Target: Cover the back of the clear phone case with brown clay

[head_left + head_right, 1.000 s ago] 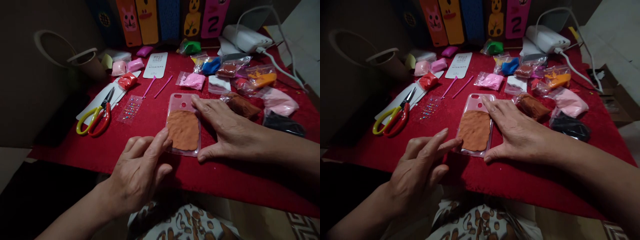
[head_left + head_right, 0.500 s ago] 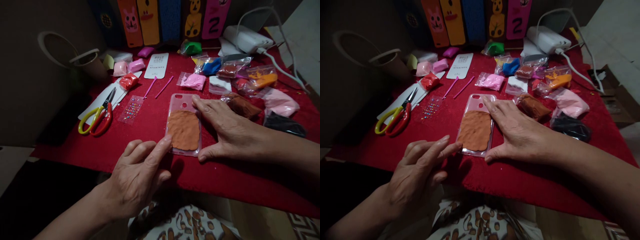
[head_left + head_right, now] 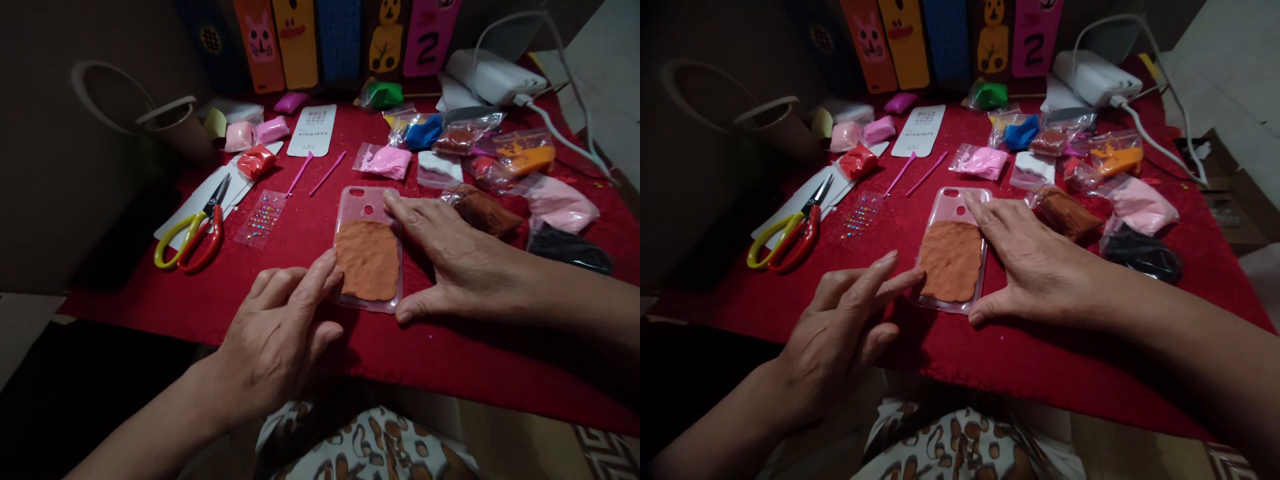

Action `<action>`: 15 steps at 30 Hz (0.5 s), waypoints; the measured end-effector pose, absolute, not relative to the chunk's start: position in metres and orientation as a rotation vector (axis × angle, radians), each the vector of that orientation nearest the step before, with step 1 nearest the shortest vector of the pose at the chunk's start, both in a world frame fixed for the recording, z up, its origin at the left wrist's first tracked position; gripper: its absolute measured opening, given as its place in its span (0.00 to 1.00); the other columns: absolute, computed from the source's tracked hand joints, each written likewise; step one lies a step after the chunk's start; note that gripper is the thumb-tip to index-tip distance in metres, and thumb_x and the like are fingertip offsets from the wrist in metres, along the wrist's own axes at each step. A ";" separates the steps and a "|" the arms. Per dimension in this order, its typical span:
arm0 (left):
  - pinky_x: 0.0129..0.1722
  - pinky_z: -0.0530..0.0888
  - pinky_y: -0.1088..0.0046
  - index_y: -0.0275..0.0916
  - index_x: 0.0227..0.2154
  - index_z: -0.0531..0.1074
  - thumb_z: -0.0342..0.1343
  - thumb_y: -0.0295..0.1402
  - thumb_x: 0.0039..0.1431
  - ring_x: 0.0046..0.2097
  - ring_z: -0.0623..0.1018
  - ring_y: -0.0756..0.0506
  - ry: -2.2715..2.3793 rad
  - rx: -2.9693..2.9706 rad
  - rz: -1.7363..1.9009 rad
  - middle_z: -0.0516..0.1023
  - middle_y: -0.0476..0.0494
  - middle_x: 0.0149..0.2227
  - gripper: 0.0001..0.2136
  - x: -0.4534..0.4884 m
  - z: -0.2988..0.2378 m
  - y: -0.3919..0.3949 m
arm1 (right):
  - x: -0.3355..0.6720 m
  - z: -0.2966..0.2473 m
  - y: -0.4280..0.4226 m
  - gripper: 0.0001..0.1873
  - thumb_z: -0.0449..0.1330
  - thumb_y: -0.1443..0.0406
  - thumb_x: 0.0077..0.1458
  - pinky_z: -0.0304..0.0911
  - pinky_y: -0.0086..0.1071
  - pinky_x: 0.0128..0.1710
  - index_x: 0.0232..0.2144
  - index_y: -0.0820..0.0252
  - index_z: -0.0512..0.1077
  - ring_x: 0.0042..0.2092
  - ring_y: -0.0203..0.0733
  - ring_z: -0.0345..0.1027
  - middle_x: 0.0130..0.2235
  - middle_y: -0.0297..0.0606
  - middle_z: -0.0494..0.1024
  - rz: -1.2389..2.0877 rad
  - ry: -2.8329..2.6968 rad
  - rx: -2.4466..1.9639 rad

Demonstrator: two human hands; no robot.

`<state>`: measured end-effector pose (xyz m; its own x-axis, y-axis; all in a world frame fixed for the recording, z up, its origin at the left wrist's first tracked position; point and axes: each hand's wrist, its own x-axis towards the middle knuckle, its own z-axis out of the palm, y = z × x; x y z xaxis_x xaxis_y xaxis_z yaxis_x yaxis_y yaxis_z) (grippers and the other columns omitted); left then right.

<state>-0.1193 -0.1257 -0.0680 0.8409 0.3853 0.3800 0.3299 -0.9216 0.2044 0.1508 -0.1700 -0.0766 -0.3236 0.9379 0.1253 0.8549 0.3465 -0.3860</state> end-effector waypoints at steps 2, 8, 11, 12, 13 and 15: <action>0.49 0.66 0.63 0.30 0.67 0.43 0.46 0.37 0.68 0.49 0.72 0.41 0.537 2.888 0.647 0.77 0.36 0.52 0.30 -0.119 -0.067 -0.125 | 0.151 -0.076 -0.170 0.66 0.63 0.39 0.41 0.49 0.67 0.59 0.69 0.59 0.32 0.65 0.71 0.46 0.66 0.57 0.52 0.362 -2.295 -1.596; 0.49 0.65 0.63 0.34 0.67 0.41 0.45 0.39 0.69 0.47 0.72 0.42 0.587 2.844 0.623 0.76 0.39 0.52 0.30 -0.110 -0.062 -0.123 | 0.149 -0.074 -0.170 0.66 0.62 0.39 0.42 0.50 0.67 0.58 0.69 0.61 0.34 0.65 0.70 0.46 0.65 0.59 0.53 0.383 -2.297 -1.612; 0.49 0.65 0.63 0.33 0.67 0.41 0.44 0.39 0.69 0.48 0.70 0.42 0.571 2.881 0.617 0.76 0.39 0.53 0.30 -0.104 -0.062 -0.122 | 0.148 -0.074 -0.169 0.66 0.62 0.38 0.41 0.51 0.67 0.57 0.69 0.60 0.35 0.65 0.71 0.47 0.64 0.59 0.55 0.375 -2.281 -1.599; 0.49 0.65 0.63 0.33 0.67 0.41 0.44 0.39 0.69 0.48 0.70 0.41 0.566 2.894 0.607 0.76 0.39 0.53 0.30 -0.104 -0.062 -0.122 | 0.148 -0.074 -0.169 0.66 0.62 0.37 0.41 0.51 0.67 0.57 0.69 0.60 0.35 0.65 0.71 0.48 0.64 0.59 0.55 0.371 -2.279 -1.595; 0.48 0.66 0.63 0.32 0.67 0.42 0.43 0.39 0.69 0.48 0.69 0.41 0.563 2.903 0.597 0.77 0.38 0.52 0.29 -0.103 -0.063 -0.122 | 0.148 -0.074 -0.169 0.66 0.62 0.37 0.40 0.51 0.67 0.57 0.69 0.59 0.35 0.65 0.71 0.48 0.64 0.59 0.55 0.366 -2.277 -1.591; 0.47 0.67 0.63 0.32 0.67 0.42 0.43 0.39 0.69 0.47 0.69 0.41 0.558 2.902 0.573 0.77 0.38 0.51 0.29 -0.104 -0.063 -0.123 | 0.148 -0.074 -0.169 0.66 0.62 0.37 0.40 0.52 0.67 0.57 0.69 0.59 0.35 0.64 0.72 0.48 0.65 0.58 0.55 0.351 -2.278 -1.587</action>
<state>-0.1044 -0.1227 -0.0631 0.8596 0.3807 0.3410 0.3307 -0.9230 0.1968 0.1483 -0.1689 -0.0744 -0.3173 0.9385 0.1360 0.8541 0.3451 -0.3892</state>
